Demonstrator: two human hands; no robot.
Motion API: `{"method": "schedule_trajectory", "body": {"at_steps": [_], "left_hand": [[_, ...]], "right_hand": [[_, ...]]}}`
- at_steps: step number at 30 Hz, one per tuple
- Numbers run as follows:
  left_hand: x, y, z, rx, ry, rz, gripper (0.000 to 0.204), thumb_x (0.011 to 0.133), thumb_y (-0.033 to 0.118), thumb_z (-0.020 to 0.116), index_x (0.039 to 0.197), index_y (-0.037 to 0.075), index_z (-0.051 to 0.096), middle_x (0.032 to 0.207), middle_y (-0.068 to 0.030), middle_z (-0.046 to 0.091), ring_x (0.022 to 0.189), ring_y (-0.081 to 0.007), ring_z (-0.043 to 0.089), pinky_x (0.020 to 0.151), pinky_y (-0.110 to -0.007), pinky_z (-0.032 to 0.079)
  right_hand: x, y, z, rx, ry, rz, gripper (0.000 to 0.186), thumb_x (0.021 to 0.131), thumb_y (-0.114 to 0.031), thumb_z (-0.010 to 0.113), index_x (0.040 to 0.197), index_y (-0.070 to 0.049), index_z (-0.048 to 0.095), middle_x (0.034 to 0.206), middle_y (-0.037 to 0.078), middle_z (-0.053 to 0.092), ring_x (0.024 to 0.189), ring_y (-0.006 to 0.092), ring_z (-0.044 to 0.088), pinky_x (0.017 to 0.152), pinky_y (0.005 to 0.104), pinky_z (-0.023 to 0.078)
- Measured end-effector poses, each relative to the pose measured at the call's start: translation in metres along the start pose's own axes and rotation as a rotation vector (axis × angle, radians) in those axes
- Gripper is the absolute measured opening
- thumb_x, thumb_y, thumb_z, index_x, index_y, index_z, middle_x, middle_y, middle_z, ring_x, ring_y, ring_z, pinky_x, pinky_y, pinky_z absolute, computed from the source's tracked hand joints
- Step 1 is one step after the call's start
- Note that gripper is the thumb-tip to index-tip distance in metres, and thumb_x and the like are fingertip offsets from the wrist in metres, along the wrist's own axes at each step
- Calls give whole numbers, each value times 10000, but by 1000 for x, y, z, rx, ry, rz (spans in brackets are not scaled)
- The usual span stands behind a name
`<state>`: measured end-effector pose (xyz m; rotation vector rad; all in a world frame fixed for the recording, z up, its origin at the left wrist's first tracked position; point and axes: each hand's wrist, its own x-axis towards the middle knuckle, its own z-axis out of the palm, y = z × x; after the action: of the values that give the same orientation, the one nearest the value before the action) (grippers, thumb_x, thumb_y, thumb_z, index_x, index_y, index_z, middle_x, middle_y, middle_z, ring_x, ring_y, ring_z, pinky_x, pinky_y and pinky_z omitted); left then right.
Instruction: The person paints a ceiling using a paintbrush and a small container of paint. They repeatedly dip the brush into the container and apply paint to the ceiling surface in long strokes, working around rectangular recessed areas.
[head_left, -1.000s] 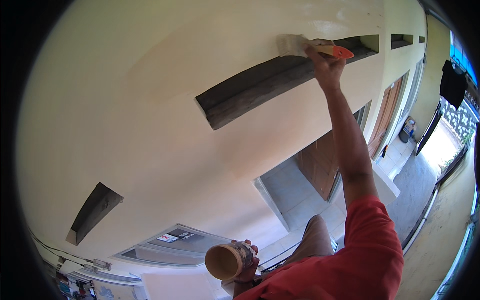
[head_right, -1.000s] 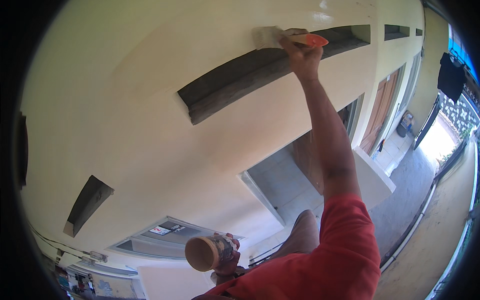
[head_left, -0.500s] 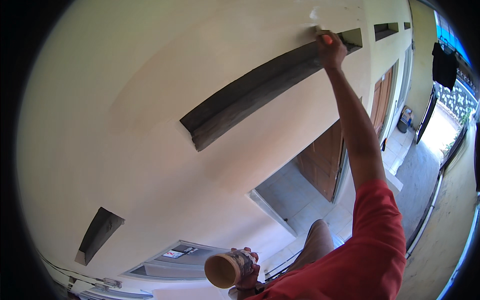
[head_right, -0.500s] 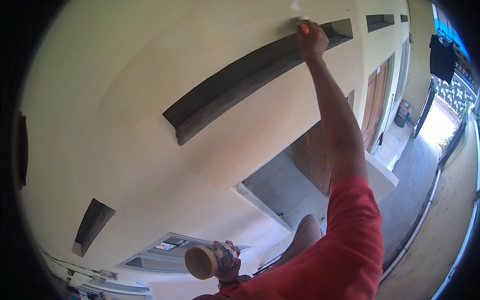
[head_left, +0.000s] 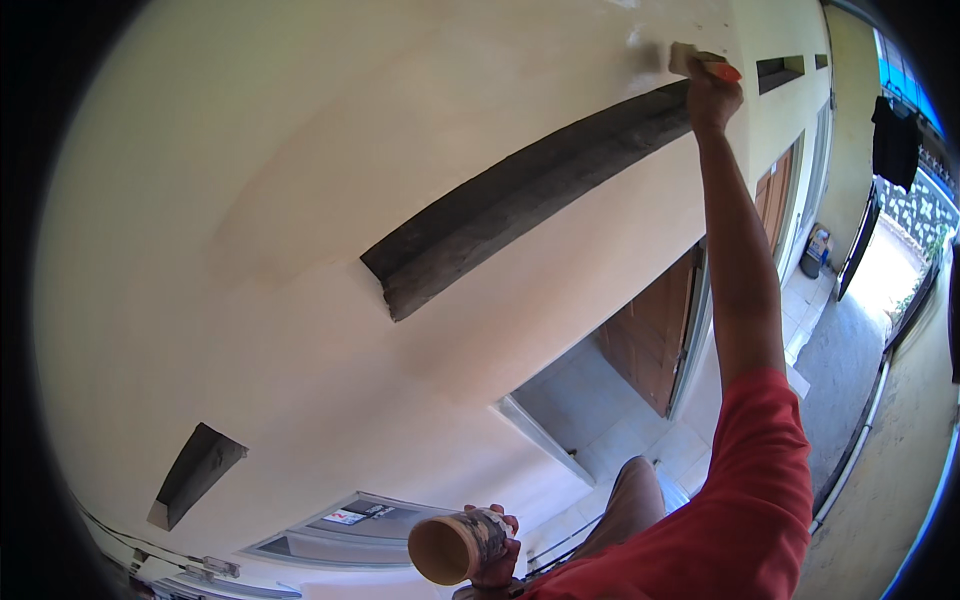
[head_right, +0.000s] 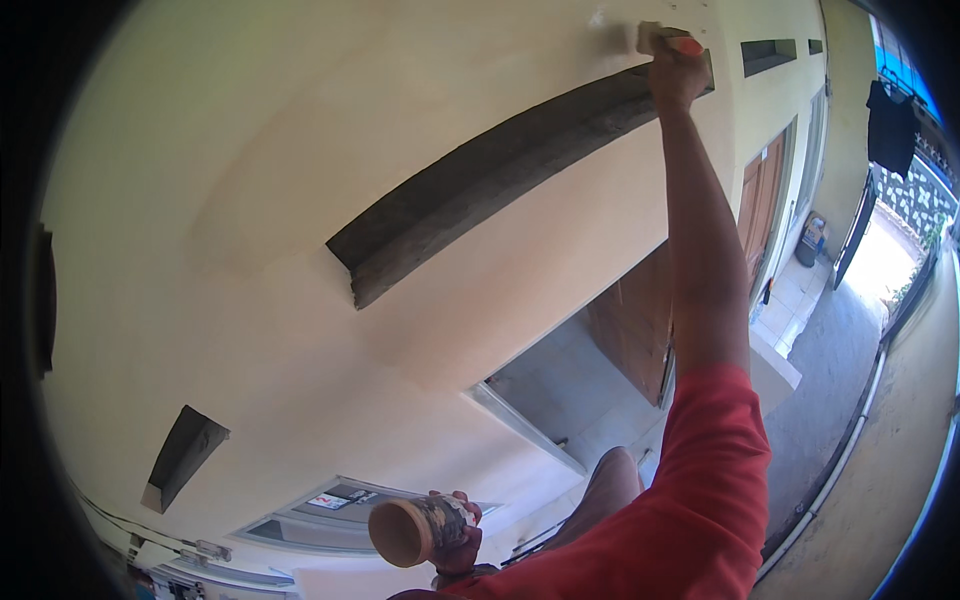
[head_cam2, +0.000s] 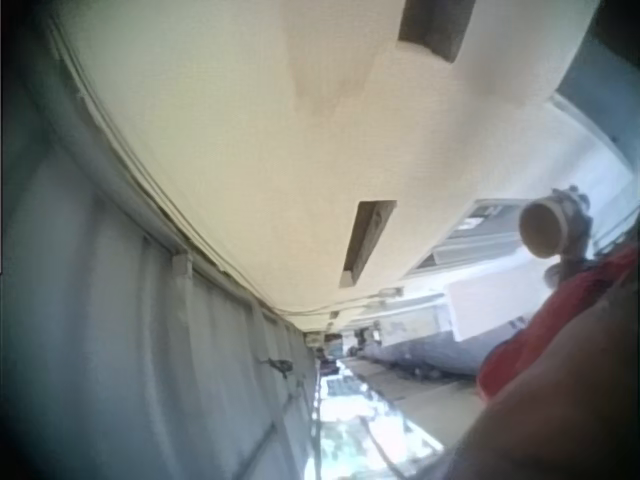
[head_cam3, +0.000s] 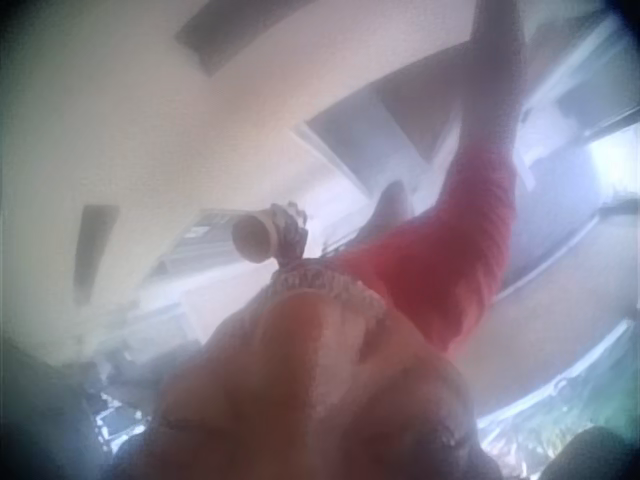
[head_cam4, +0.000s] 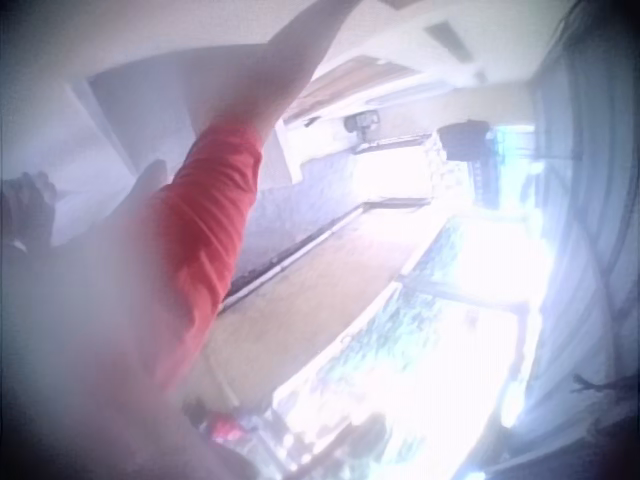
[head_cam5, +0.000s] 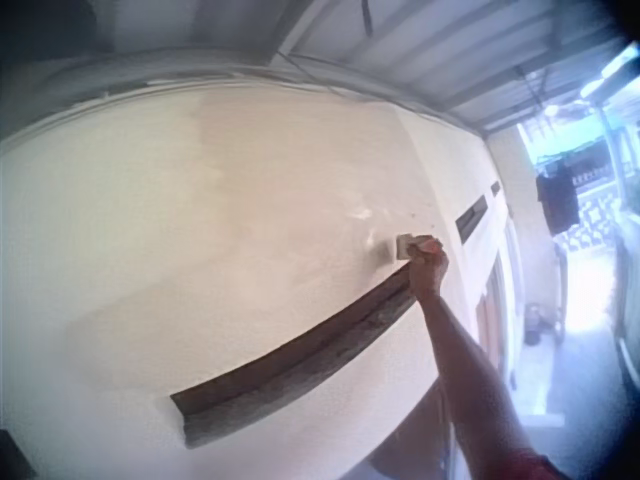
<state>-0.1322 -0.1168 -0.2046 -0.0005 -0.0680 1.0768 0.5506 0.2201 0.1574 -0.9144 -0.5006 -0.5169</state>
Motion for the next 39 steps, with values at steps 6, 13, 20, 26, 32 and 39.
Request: {"method": "schedule_trajectory", "body": {"at_steps": [6, 13, 20, 26, 32, 39], "left_hand": [[-3, 0, -10, -39, 46, 12, 508, 1051, 431, 686, 1539, 319, 598, 1576, -131, 486, 1439, -398, 436, 1063, -555, 558], [6, -7, 1, -37, 17, -14, 502, 1062, 418, 671, 1547, 314, 591, 1592, -133, 463, 1440, -399, 432, 1064, -563, 556], [6, 2, -9, -11, -45, -25, 486, 1073, 403, 655, 1547, 313, 590, 1581, -140, 466, 1450, -406, 434, 1058, -559, 561], [-9, 4, -11, -21, -16, 25, 485, 1077, 408, 648, 1551, 319, 588, 1587, -144, 471, 1449, -417, 446, 1063, -563, 561], [-1, 3, -5, -34, -5, 5, 497, 1068, 413, 662, 1551, 322, 591, 1595, -145, 469, 1459, -413, 434, 1066, -562, 556], [-4, 5, -6, -14, -7, -2, 507, 1063, 429, 664, 1552, 315, 589, 1592, -155, 462, 1466, -415, 422, 1056, -571, 555]], "right_hand": [[-39, -29, 32, -104, -186, -210, 399, 835, -445, 875, 1106, -160, 807, 980, 149, 800, 940, 392, 773, 837, 482, 605], [-186, -208, -4, 590, -767, -590, 206, 849, 21, 852, 1020, -78, 793, 1033, 100, 783, 965, 244, 785, 881, 322, 617], [-40, -86, 41, 663, -456, 59, 242, 874, -120, 871, 1050, 37, 816, 964, 88, 813, 865, 153, 761, 786, 314, 612], [15, -57, 47, -250, -53, -184, 281, 873, -288, 860, 1103, -127, 842, 935, 111, 825, 855, 289, 796, 788, 404, 620], [-130, -167, 59, 92, -366, -704, 175, 877, -88, 833, 1027, -175, 813, 990, 68, 776, 843, 274, 772, 726, 364, 604], [-163, -167, 19, 765, -665, -116, 105, 891, 30, 827, 982, -1, 783, 1007, 55, 795, 880, 149, 759, 835, 311, 615]]}}
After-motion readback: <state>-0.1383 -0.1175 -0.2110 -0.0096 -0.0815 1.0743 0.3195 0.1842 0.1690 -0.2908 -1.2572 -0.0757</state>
